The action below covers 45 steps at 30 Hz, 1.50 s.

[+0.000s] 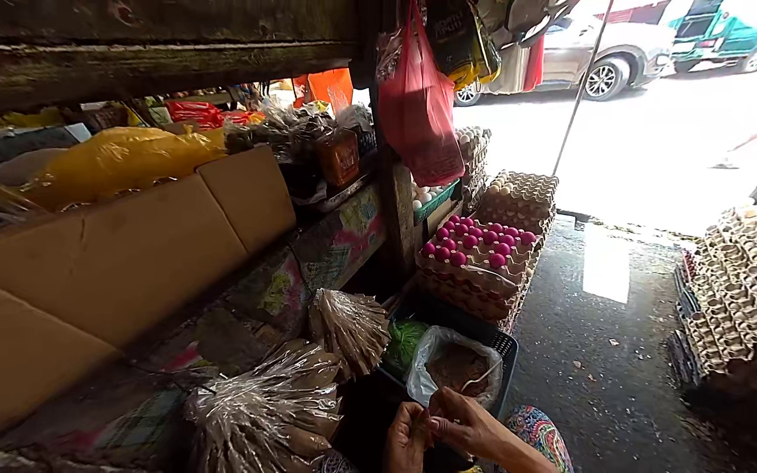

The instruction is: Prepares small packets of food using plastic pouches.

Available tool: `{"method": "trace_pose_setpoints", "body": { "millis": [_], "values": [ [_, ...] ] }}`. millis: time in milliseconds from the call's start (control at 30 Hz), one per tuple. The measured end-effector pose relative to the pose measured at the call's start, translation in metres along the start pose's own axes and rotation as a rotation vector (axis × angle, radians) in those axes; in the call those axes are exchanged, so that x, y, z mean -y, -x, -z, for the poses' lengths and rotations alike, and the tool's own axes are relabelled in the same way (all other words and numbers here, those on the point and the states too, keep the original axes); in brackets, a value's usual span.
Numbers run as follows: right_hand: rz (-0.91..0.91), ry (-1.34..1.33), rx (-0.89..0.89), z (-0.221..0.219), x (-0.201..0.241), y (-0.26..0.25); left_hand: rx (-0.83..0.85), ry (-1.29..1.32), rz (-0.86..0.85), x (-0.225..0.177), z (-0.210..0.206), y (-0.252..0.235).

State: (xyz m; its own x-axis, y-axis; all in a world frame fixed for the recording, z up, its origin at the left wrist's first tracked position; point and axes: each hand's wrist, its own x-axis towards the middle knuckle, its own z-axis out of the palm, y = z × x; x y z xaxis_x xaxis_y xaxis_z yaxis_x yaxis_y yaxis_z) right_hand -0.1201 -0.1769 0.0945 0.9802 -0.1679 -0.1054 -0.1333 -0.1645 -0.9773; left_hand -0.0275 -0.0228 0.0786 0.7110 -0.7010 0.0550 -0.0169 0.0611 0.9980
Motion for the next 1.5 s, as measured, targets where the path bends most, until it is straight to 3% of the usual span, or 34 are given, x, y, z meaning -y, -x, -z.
{"method": "trace_pose_setpoints", "body": {
  "millis": [167, 367, 567, 667, 800, 1067, 1233, 1367, 1500],
  "values": [
    [0.104, -0.255, -0.106, -0.005, -0.009, 0.007, 0.034, -0.005, -0.022, 0.004, -0.007, 0.003],
    [0.155, -0.127, -0.274, 0.007, -0.012, 0.021, 0.211, 0.06, 0.09, -0.003, -0.017, 0.006],
    [0.16, -0.18, -0.209, 0.012, -0.013, 0.025, 0.285, 0.142, 0.146, -0.004, -0.021, 0.008],
    [0.146, -0.264, -0.11, 0.016, -0.011, 0.025, 0.226, 0.145, 0.125, -0.002, -0.021, 0.008],
    [0.119, -0.16, -0.1, 0.018, -0.001, 0.024, 0.152, 0.099, 0.075, -0.001, -0.017, 0.007],
    [0.123, 0.115, -0.3, 0.009, -0.003, 0.011, 0.241, 0.129, 0.14, -0.005, -0.007, 0.006],
    [0.202, 0.023, -0.132, 0.014, 0.003, 0.013, 0.35, 0.233, 0.221, -0.005, -0.004, 0.006],
    [0.174, -0.04, -0.068, 0.014, 0.002, 0.015, 0.232, 0.242, 0.187, -0.003, -0.007, 0.005],
    [0.133, 0.044, -0.043, 0.021, 0.005, 0.017, 0.224, 0.126, 0.132, -0.001, -0.005, 0.005]
  ]
}}
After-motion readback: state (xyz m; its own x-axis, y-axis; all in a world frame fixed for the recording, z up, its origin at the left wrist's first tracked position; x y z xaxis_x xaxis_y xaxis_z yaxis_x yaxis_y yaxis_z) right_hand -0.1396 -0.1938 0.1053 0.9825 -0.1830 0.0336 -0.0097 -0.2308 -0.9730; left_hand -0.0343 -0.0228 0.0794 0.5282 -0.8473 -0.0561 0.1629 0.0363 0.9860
